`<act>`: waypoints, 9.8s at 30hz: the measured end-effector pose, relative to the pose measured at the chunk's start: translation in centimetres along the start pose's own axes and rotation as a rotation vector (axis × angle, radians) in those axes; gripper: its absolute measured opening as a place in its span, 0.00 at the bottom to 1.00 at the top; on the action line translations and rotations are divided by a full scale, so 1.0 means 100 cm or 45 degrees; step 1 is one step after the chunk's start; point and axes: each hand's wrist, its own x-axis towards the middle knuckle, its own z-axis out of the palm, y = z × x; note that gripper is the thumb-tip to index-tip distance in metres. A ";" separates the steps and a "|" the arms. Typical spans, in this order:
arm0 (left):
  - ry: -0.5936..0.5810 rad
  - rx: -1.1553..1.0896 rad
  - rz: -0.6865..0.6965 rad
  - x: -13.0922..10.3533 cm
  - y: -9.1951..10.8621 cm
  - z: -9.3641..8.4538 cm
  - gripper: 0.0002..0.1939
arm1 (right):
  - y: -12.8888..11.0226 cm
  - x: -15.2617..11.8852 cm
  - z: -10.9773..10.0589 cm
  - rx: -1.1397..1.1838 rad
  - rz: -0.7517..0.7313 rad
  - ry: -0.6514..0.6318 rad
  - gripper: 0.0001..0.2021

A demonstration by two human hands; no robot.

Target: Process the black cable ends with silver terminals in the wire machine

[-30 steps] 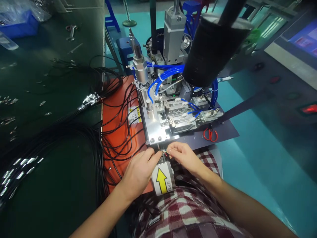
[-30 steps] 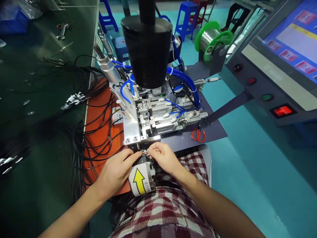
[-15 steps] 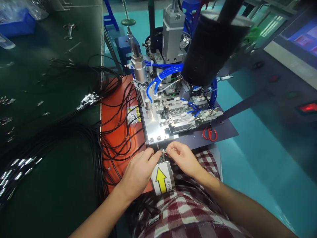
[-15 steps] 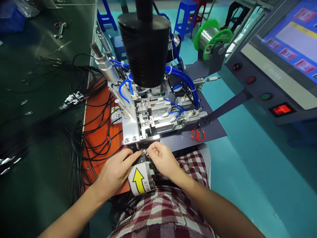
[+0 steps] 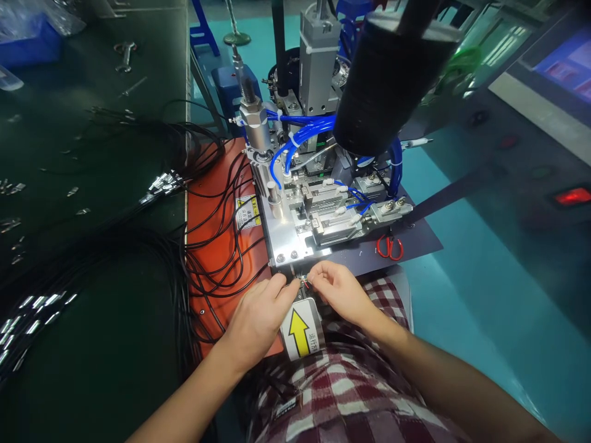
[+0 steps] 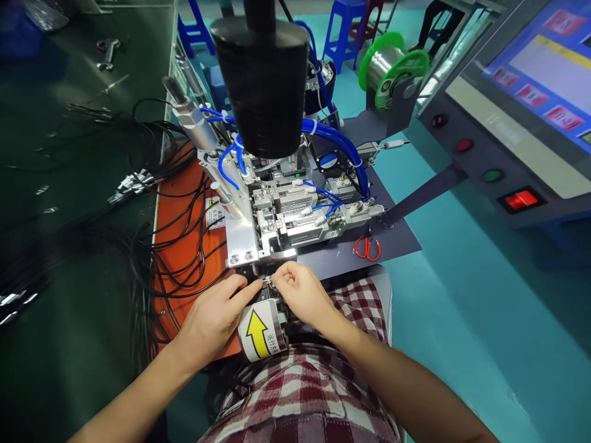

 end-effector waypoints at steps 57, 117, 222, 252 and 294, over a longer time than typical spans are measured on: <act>-0.033 -0.066 -0.015 -0.002 0.000 -0.001 0.14 | 0.003 -0.003 -0.003 -0.202 -0.106 0.198 0.09; 0.035 -0.007 0.014 0.000 -0.002 -0.003 0.16 | -0.004 -0.016 0.004 -0.411 -0.259 0.278 0.08; -0.437 -0.034 -0.033 -0.064 0.005 -0.074 0.15 | 0.005 -0.098 -0.033 -0.043 0.057 -0.407 0.10; -0.070 -0.927 -0.550 0.007 0.043 -0.038 0.07 | -0.026 -0.059 -0.013 0.081 -0.122 -0.029 0.05; -0.152 -1.925 -1.206 0.010 0.046 -0.031 0.07 | -0.031 -0.041 -0.003 0.233 -0.063 -0.086 0.06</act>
